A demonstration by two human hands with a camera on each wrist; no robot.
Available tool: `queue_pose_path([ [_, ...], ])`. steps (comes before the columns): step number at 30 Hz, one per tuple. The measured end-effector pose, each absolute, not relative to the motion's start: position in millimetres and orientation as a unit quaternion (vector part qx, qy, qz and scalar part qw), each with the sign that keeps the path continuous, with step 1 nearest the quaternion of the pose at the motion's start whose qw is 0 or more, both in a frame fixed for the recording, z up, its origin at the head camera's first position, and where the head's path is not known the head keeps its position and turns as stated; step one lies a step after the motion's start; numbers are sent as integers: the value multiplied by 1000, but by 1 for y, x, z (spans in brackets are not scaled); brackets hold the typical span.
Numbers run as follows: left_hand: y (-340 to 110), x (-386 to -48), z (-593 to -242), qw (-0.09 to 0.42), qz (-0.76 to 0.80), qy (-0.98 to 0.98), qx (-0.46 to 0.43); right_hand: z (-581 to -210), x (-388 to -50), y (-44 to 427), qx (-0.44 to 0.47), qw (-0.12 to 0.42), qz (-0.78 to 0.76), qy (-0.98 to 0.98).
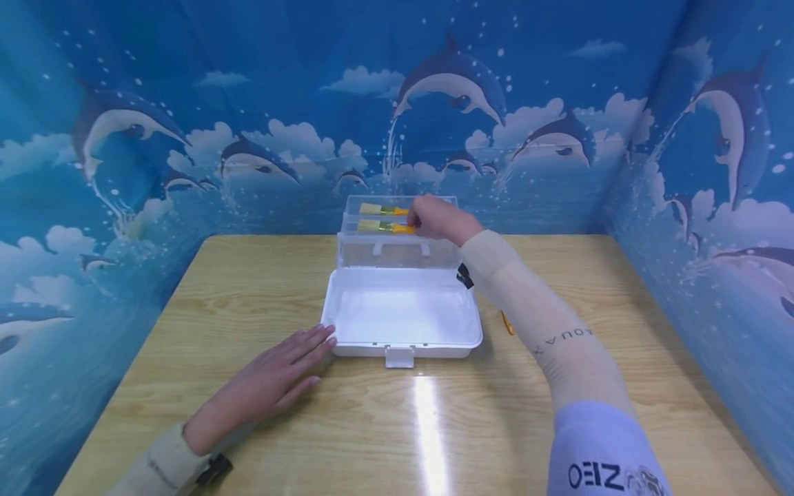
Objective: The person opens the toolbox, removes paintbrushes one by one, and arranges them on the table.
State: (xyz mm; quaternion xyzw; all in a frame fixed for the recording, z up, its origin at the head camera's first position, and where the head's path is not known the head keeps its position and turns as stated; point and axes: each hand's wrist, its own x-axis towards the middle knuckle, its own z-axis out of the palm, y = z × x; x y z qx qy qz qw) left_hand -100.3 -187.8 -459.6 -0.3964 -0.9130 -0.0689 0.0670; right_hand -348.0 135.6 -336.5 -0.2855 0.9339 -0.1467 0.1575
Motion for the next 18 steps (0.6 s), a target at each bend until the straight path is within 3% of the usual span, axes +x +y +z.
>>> queue_pose_path([
  [18,-187,-101,-460,62,-70,-914,-394,-341,-347,139,-313,132,-147,929],
])
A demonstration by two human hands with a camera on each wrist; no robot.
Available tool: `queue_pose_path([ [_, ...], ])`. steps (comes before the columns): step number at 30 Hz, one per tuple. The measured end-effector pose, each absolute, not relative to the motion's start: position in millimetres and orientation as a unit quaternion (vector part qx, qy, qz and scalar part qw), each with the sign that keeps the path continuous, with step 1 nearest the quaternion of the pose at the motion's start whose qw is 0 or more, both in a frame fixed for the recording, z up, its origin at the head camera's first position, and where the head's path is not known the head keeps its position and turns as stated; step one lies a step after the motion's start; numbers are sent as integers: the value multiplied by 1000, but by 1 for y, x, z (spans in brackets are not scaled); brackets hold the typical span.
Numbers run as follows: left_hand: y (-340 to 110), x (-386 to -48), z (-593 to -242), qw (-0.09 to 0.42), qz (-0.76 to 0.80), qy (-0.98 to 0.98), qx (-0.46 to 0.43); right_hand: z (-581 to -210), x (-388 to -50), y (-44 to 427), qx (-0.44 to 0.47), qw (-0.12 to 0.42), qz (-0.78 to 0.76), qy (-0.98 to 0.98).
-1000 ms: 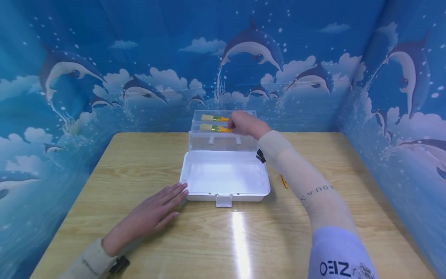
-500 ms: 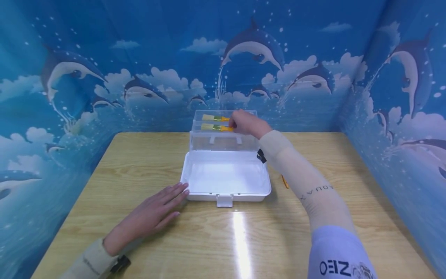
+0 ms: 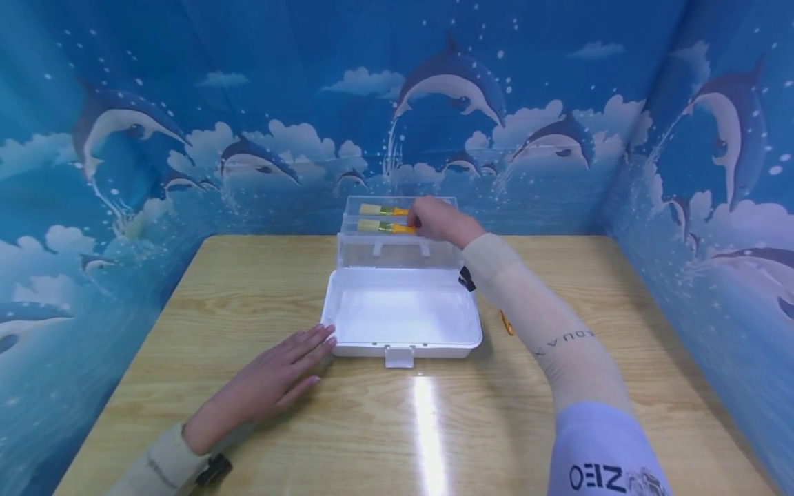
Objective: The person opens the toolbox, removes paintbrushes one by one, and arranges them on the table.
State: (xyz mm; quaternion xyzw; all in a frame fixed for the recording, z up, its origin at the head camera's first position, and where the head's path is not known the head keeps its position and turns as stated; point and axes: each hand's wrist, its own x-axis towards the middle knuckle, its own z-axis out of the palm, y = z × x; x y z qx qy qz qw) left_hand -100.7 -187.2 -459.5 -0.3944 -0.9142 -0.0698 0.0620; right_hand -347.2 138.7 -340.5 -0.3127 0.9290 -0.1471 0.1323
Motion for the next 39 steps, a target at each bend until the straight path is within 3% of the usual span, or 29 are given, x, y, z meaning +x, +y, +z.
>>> queue_pose_path([
  [39,-188,-101,-460,71,-73,-913,-395,-342,-350,152,-338,138,-164,917],
])
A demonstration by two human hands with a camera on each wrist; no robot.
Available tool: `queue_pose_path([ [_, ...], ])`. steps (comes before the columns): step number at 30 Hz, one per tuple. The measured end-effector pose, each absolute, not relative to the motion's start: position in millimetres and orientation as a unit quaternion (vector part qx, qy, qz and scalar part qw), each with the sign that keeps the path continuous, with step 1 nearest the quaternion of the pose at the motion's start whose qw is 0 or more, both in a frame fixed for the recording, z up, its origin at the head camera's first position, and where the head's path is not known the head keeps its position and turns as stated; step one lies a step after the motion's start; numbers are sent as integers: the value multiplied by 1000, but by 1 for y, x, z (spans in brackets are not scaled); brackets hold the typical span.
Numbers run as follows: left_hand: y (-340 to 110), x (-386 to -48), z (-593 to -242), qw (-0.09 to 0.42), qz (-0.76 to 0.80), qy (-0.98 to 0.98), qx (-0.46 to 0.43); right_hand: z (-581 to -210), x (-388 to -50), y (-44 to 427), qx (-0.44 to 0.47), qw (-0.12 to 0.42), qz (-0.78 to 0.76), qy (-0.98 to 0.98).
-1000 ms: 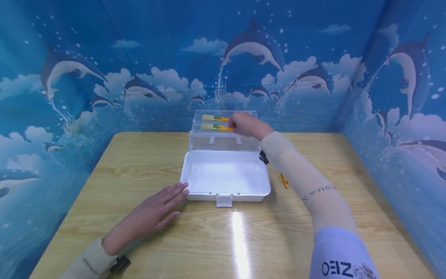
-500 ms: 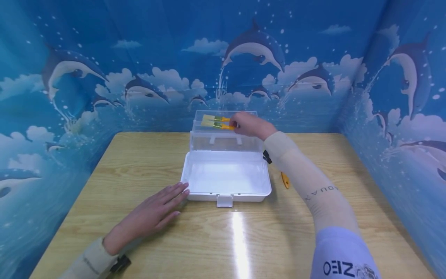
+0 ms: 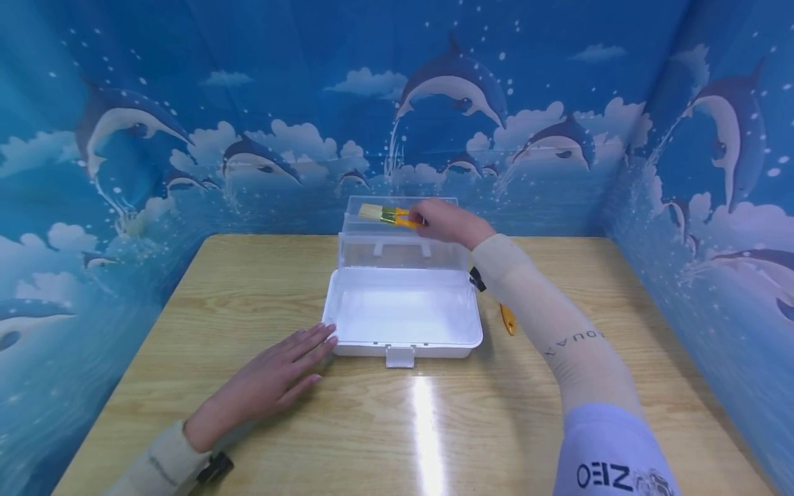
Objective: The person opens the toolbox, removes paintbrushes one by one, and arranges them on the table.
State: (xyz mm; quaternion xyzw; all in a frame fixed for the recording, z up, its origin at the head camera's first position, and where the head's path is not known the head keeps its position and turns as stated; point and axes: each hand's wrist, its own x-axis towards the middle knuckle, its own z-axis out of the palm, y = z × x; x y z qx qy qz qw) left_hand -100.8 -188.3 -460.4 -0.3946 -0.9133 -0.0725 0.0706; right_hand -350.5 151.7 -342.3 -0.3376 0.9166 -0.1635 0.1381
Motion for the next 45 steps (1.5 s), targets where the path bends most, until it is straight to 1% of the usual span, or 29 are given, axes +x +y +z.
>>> queue_pose_path([
  [9,-188,-101,-460,66,-75,-913,-396,-343,-348,154,-337,127,-170,917],
  [15,-188,-100,-460,71,-74,-912,-398,-342,-345,157,-339,126,-181,914],
  [25,-187,-102,-459,76,-71,-909,-404,-335,-343,165,-327,104,-186,921],
  [33,-187,-101,-460,65,-60,-914,-397,-337,-341,168,-316,91,-187,926],
  [45,-188,-101,-460,73,-44,-913,-398,-338,-332,175,-312,73,-194,927],
])
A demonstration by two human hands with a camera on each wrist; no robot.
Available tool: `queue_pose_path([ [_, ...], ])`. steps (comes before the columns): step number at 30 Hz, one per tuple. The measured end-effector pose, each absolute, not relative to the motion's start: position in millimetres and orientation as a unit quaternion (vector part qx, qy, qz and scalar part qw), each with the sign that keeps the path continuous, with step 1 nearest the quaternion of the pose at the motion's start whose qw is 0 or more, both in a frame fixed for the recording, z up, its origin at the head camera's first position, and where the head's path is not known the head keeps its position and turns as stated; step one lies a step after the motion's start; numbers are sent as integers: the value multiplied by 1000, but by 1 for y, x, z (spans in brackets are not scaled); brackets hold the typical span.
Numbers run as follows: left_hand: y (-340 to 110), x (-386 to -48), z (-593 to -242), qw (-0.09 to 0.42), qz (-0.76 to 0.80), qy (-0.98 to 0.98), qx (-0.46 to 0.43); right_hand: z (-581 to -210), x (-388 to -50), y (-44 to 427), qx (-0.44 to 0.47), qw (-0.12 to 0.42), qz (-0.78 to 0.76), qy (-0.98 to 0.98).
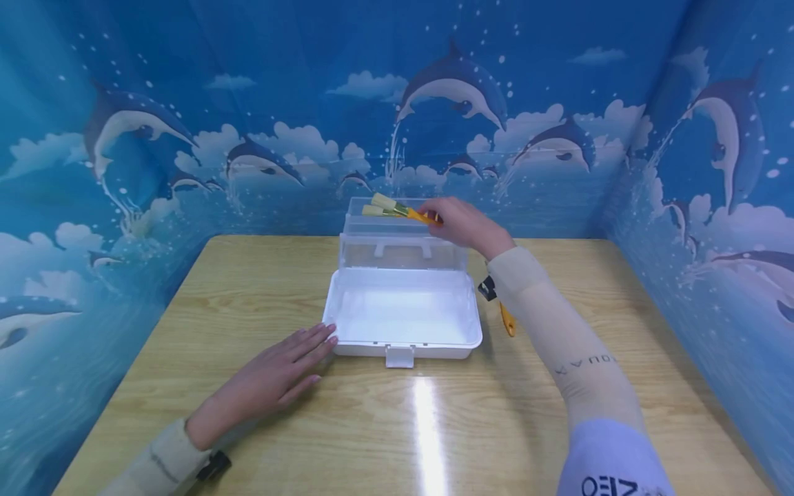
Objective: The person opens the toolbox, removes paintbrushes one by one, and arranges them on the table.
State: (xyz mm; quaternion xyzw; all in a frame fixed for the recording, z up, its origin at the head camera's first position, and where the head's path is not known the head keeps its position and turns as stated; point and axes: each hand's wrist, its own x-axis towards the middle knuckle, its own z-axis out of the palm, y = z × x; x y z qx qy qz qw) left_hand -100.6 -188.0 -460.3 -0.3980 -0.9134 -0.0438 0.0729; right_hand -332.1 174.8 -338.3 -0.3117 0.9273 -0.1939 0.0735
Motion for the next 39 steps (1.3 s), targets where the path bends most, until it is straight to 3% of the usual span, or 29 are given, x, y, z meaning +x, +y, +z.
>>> queue_pose_path([
  [16,-187,-100,-461,60,-44,-916,-394,-340,-316,185,-289,34,-175,941],
  [39,-187,-100,-461,80,-52,-913,-397,-351,-293,202,-290,-50,-220,930],
])
